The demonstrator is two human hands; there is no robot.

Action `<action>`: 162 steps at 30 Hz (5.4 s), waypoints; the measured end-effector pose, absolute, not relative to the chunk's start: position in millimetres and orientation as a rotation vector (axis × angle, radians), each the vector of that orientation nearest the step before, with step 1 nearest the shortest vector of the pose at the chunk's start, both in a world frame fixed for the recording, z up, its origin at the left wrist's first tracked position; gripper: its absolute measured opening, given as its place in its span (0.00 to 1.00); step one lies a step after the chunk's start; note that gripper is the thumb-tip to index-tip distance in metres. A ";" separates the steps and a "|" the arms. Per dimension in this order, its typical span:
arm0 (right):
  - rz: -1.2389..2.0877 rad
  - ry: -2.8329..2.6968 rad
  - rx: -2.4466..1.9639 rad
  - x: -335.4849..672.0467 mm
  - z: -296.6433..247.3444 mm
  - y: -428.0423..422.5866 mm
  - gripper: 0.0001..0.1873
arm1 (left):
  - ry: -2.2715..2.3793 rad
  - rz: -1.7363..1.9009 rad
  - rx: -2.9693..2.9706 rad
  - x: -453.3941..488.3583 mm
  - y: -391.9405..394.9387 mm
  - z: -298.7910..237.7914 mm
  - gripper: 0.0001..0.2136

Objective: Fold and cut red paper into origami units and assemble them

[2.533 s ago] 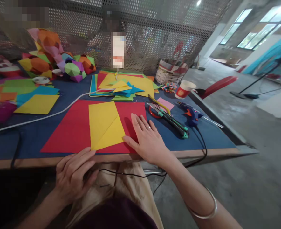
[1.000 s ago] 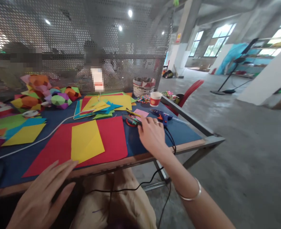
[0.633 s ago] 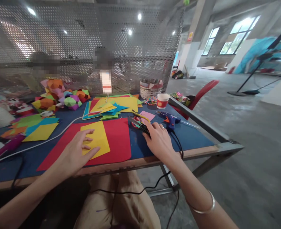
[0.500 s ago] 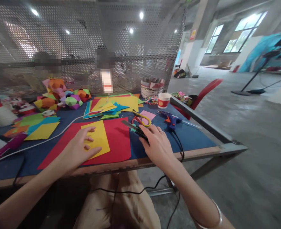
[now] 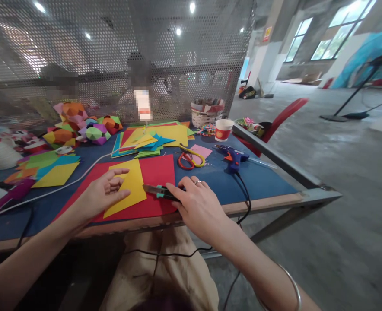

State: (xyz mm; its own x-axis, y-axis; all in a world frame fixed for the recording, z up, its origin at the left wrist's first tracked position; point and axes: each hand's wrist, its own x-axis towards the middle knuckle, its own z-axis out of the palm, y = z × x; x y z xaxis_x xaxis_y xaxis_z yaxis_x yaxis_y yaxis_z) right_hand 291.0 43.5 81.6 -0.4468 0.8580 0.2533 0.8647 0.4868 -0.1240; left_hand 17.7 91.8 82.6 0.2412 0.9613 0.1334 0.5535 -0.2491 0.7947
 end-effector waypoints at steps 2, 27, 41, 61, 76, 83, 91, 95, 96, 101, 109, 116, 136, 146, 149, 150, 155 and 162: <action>-0.002 -2.496 -1.439 292.8 84.4 36.3 0.23 | 1.375 0.828 1.913 16.8 94.2 81.3 0.29; -0.131 -2.614 -1.351 280.1 87.7 -1.5 0.21 | 0.838 -0.094 2.684 10.2 132.5 79.6 0.25; -0.458 -2.587 -1.198 265.6 90.8 -10.1 0.16 | 0.837 -0.069 2.680 8.9 133.1 76.9 0.25; -0.401 -2.564 -1.321 240.3 85.6 -19.0 0.18 | 0.815 -0.053 2.689 8.2 135.5 74.7 0.25; -0.371 -2.641 -1.352 222.8 92.0 -18.4 0.20 | 0.798 -0.094 2.699 9.6 136.3 77.3 0.25; -0.383 -2.698 -1.324 216.5 94.0 -20.0 0.19 | 0.776 -0.082 2.698 9.7 137.5 75.2 0.25; -0.338 -2.668 -1.289 208.2 95.9 -21.2 0.17 | 0.754 -0.065 2.707 8.4 140.3 71.3 0.26; -0.354 -2.663 -1.266 203.0 96.3 -19.8 0.17 | 0.757 -0.058 2.700 8.7 140.5 70.9 0.25; -0.339 -2.660 -1.257 201.9 96.2 -19.1 0.18 | 0.759 -0.058 2.697 8.9 140.3 71.2 0.25; -0.262 -2.656 -1.254 198.8 95.8 -16.1 0.19 | 0.748 -0.052 2.689 8.8 140.0 71.9 0.25; -0.090 -2.699 -1.284 194.1 92.7 -14.6 0.21 | 0.732 -0.024 2.679 7.6 141.4 70.3 0.25; 0.085 -2.587 -1.145 204.8 109.7 -22.2 0.19 | 0.726 0.031 2.630 8.7 141.7 69.6 0.25; -0.591 -1.851 -1.807 274.1 59.9 84.9 0.22 | 1.525 0.343 2.255 18.8 90.0 88.5 0.40; -0.024 -1.929 -1.287 251.8 41.6 71.6 0.21 | 1.328 0.312 2.111 16.9 116.8 121.7 0.22; -0.009 -1.912 -1.278 252.4 40.5 72.9 0.21 | 1.296 0.570 2.190 15.1 156.7 148.4 0.19; -0.013 -1.905 -1.278 252.2 40.0 73.3 0.20 | 1.327 0.628 2.199 15.7 172.5 155.8 0.19; -0.006 -1.885 -1.297 252.0 36.7 75.7 0.19 | 1.497 0.709 2.265 27.0 245.5 162.1 0.16; 0.034 -1.913 -1.309 253.9 36.1 77.9 0.18 | 1.714 0.597 2.579 28.1 285.9 178.6 0.15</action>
